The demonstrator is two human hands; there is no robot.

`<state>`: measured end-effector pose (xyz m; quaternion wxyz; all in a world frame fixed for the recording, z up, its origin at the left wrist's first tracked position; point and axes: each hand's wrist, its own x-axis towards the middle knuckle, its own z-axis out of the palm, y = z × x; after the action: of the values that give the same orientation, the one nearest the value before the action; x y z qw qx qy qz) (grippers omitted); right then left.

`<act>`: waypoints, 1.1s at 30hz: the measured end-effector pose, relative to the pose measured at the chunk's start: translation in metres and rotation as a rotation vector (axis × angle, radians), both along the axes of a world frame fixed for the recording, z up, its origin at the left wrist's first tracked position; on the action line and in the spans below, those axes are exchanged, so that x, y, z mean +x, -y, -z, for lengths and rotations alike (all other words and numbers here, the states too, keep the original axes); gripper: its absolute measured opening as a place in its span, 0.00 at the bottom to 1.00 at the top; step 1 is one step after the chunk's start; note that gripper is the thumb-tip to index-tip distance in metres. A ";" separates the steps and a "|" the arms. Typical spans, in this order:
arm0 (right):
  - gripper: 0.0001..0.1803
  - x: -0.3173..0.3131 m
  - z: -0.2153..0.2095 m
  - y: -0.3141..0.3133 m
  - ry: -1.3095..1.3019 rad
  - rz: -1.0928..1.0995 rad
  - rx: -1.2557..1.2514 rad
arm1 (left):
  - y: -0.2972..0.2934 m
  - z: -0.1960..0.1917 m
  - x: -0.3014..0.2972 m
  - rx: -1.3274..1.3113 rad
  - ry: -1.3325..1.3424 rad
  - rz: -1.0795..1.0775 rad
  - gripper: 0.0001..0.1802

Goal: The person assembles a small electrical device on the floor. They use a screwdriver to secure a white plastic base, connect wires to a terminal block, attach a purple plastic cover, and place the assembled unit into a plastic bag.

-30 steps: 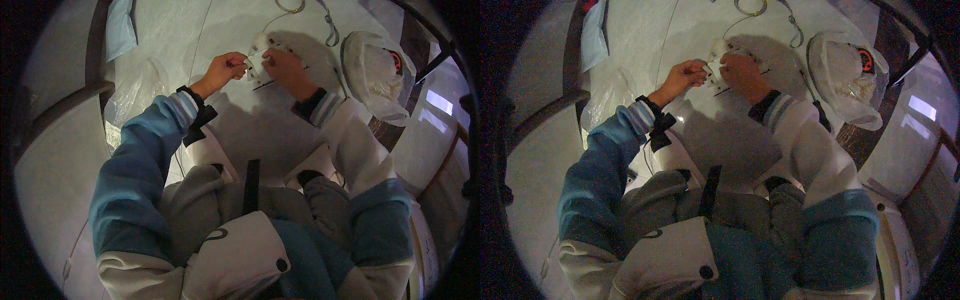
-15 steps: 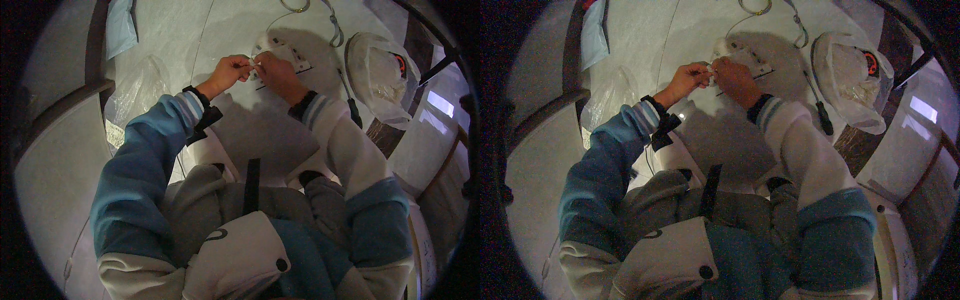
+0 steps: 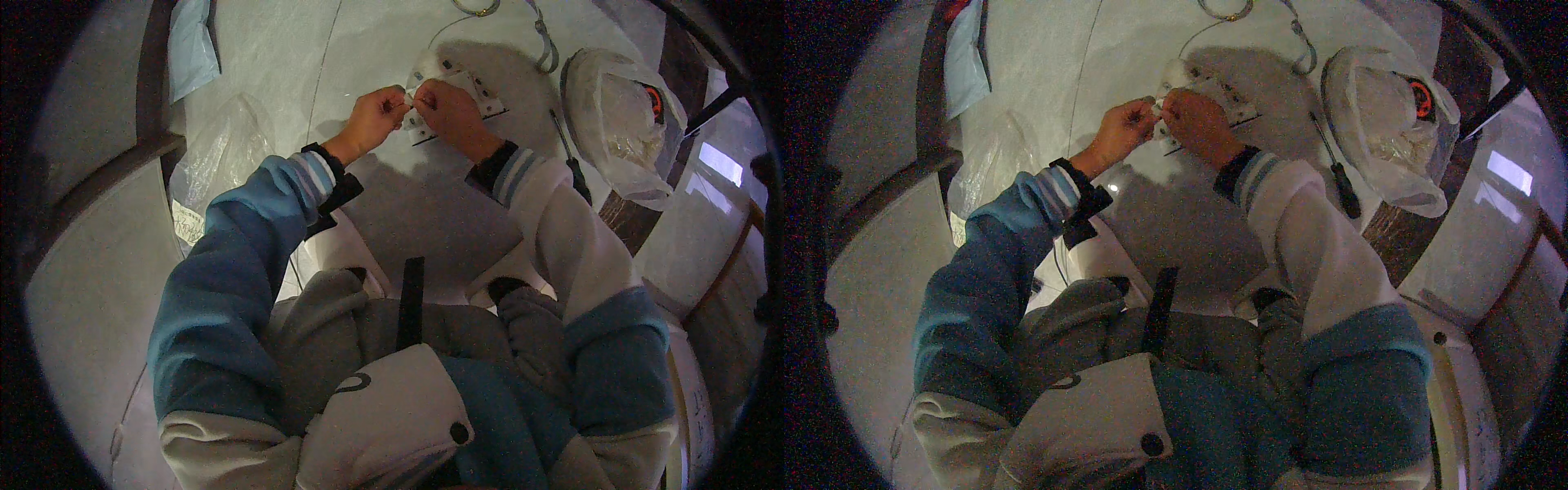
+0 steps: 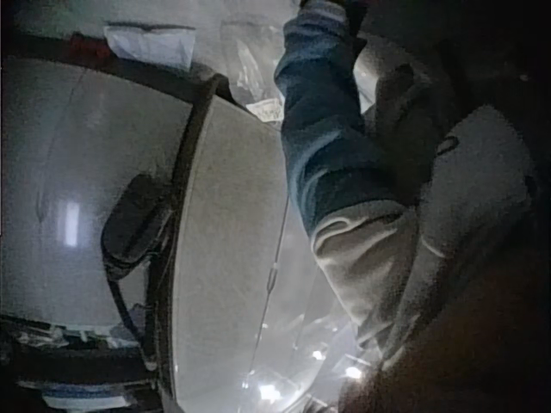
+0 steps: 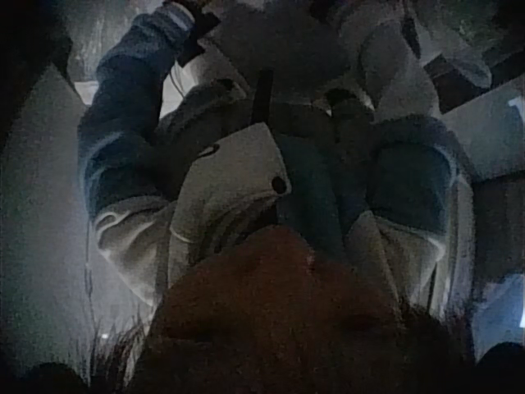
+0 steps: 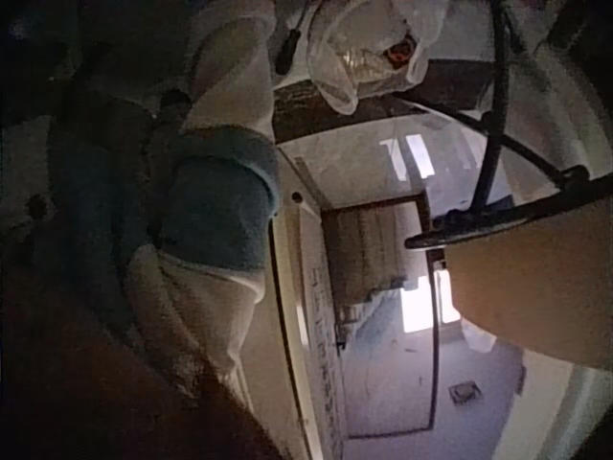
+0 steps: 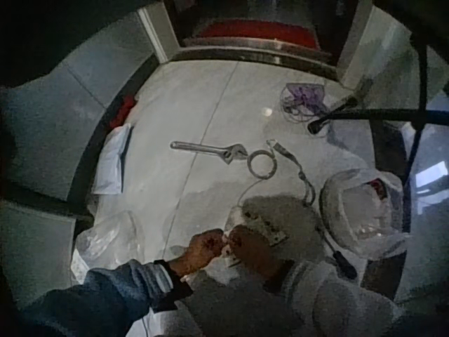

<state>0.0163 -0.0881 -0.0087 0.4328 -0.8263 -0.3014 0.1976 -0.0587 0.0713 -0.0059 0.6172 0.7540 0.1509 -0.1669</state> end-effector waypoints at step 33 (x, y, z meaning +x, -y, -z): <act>0.05 -0.007 0.004 0.013 0.226 -0.133 0.095 | 0.006 -0.002 -0.014 0.417 0.399 0.038 0.06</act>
<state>0.0092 -0.1009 -0.0128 0.4208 -0.8000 -0.4114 0.1169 -0.0728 0.0655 -0.0037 0.4630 0.8852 0.0436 0.0077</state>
